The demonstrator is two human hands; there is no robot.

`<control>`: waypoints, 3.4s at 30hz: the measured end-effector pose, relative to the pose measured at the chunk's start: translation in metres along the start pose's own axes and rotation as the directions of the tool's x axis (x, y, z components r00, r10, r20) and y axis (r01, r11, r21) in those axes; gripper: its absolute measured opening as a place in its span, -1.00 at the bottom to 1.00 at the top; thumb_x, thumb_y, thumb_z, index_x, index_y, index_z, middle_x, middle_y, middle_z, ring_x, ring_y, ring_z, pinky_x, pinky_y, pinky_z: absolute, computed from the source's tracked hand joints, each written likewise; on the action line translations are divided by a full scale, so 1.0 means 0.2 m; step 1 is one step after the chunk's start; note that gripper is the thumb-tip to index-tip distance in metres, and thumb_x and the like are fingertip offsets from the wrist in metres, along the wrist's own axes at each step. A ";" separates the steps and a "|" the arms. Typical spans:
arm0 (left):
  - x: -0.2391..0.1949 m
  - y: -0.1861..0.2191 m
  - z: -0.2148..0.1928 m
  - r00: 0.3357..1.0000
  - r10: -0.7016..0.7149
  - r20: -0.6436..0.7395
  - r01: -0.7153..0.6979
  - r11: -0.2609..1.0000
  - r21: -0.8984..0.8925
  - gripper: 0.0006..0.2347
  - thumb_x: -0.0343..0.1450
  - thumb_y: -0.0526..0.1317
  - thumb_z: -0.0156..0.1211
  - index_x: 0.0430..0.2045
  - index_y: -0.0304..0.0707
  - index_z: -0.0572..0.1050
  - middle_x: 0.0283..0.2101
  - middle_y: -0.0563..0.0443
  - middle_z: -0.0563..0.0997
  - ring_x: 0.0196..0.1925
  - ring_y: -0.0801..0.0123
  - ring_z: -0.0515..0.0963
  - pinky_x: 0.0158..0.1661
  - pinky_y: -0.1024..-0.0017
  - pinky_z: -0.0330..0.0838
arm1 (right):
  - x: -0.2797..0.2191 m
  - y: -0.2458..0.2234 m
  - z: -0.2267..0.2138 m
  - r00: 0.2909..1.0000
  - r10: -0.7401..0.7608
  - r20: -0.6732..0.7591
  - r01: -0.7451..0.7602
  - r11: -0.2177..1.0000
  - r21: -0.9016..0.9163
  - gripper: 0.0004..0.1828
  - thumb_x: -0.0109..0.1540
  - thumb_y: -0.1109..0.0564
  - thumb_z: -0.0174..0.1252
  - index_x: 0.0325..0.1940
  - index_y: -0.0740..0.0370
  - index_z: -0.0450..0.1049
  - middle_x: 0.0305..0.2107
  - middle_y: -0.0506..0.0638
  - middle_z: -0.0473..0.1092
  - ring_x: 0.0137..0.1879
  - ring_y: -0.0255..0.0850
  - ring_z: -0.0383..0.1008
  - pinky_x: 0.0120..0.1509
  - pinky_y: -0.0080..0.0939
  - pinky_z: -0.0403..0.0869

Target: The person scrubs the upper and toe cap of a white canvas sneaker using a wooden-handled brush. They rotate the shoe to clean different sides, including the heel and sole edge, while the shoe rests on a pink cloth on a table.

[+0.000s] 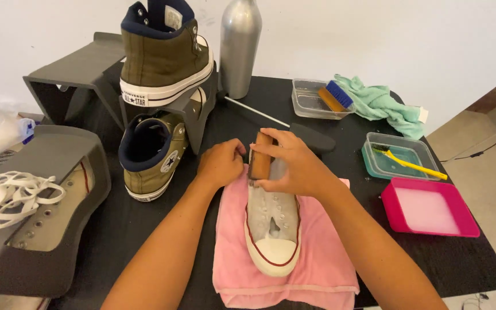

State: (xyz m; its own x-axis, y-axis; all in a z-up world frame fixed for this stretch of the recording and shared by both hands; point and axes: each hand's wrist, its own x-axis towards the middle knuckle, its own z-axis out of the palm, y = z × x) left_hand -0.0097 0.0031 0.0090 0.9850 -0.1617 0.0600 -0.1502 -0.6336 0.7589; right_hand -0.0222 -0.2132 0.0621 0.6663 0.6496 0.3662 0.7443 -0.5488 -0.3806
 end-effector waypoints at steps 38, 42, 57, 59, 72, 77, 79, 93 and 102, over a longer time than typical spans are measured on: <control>0.06 0.04 0.04 0.970 -0.244 -0.001 0.244 0.968 0.053 -0.73 0.30 -0.25 -0.13 -0.32 0.08 0.58 -0.34 0.32 0.69 -0.32 0.29 0.60 -0.22 0.26 0.42 | -0.35 -0.06 -0.22 0.960 -0.054 0.273 -0.021 0.964 0.266 -0.14 -0.16 -0.12 0.66 0.20 -0.07 0.55 0.21 0.16 0.35 0.33 0.05 0.37 0.37 0.05 0.30; 0.05 0.06 0.03 0.968 -0.250 0.002 0.249 0.967 0.052 -0.73 0.30 -0.25 -0.14 -0.32 0.08 0.58 -0.38 0.33 0.67 -0.40 0.31 0.56 -0.25 0.29 0.40 | -0.35 0.04 -0.13 0.997 0.061 0.042 -0.060 0.998 -0.021 -0.13 -0.09 -0.20 0.60 0.26 -0.05 0.49 0.26 0.22 0.27 0.32 0.10 0.32 0.36 0.19 0.27; 0.05 0.03 0.05 0.974 -0.228 0.007 0.226 0.970 0.094 -0.68 0.22 -0.25 -0.15 -0.30 0.09 0.58 -0.45 0.26 0.64 -0.34 0.23 0.58 -0.25 0.23 0.38 | -0.34 0.00 -0.14 0.998 0.025 -0.052 -0.027 0.999 -0.037 -0.09 -0.11 -0.08 0.62 0.21 0.19 0.38 0.31 0.20 0.25 0.39 0.11 0.30 0.41 0.14 0.31; 0.04 0.03 0.06 0.975 -0.222 0.006 0.221 0.972 0.085 -0.69 0.25 -0.25 -0.14 -0.30 0.07 0.58 -0.37 0.27 0.68 -0.32 0.23 0.59 -0.25 0.22 0.39 | -0.35 0.00 -0.14 0.998 -0.001 -0.062 -0.004 0.997 -0.082 -0.11 -0.09 -0.11 0.62 0.20 0.20 0.39 0.32 0.20 0.25 0.39 0.13 0.30 0.42 0.18 0.30; 0.05 0.02 0.06 0.982 -0.191 -0.005 0.190 0.973 0.134 -0.69 0.24 -0.24 -0.14 -0.30 0.08 0.58 -0.37 0.19 0.69 -0.32 0.13 0.60 -0.24 0.14 0.40 | -0.33 -0.22 -0.23 0.940 -0.254 0.227 0.157 0.915 0.371 -0.12 -0.09 -0.18 0.59 0.16 0.22 0.40 0.17 0.22 0.36 0.23 0.09 0.46 0.37 0.07 0.33; 0.04 -0.03 0.11 0.988 -0.153 -0.036 0.157 0.974 0.163 -0.74 0.29 -0.20 -0.16 -0.36 0.13 0.56 -0.41 0.12 0.68 -0.30 0.03 0.60 -0.27 0.07 0.39 | -0.37 -0.23 -0.13 0.968 -0.171 0.184 0.094 0.924 0.370 -0.04 -0.09 -0.16 0.61 0.27 0.17 0.36 0.24 0.20 0.31 0.30 0.08 0.40 0.40 0.07 0.33; 0.08 -0.01 0.07 0.992 -0.076 -0.099 0.095 0.973 0.210 -0.74 0.27 -0.18 -0.13 -0.38 0.16 0.57 -0.34 0.11 0.71 -0.23 -0.05 0.63 -0.26 0.00 0.41 | -0.34 -0.22 -0.10 0.985 -0.140 0.103 0.105 0.951 0.290 -0.01 -0.11 -0.09 0.64 0.30 0.16 0.33 0.24 0.23 0.27 0.32 0.10 0.36 0.43 0.09 0.30; 0.02 0.07 0.04 0.984 -0.178 0.006 0.175 0.975 0.140 -0.71 0.35 -0.22 -0.20 -0.29 0.06 0.57 -0.31 0.19 0.71 -0.23 0.16 0.64 -0.22 0.17 0.40 | -0.37 -0.16 -0.23 0.948 -0.094 0.305 0.008 0.962 0.272 -0.20 -0.23 -0.09 0.56 0.09 0.01 0.58 0.20 0.02 0.36 0.21 -0.04 0.42 0.30 -0.05 0.32; 0.01 0.05 0.01 0.992 -0.118 0.035 0.117 0.993 0.027 -0.74 0.37 -0.30 -0.01 -0.18 -0.10 0.62 -0.22 -0.07 0.72 -0.07 -0.06 0.67 0.00 0.04 0.49 | -0.36 0.03 -0.19 0.991 0.061 0.121 -0.078 0.986 0.146 -0.11 -0.23 -0.12 0.61 0.18 -0.03 0.54 0.21 0.14 0.36 0.26 0.13 0.45 0.35 0.08 0.31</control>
State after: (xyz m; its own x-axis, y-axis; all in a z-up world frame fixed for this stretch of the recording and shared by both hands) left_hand -0.0098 -0.0041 0.0158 0.9922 -0.1125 -0.0530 -0.0360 -0.6681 0.7432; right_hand -0.0639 -0.2832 0.0649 0.6997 0.6738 0.2374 0.6753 -0.5154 -0.5275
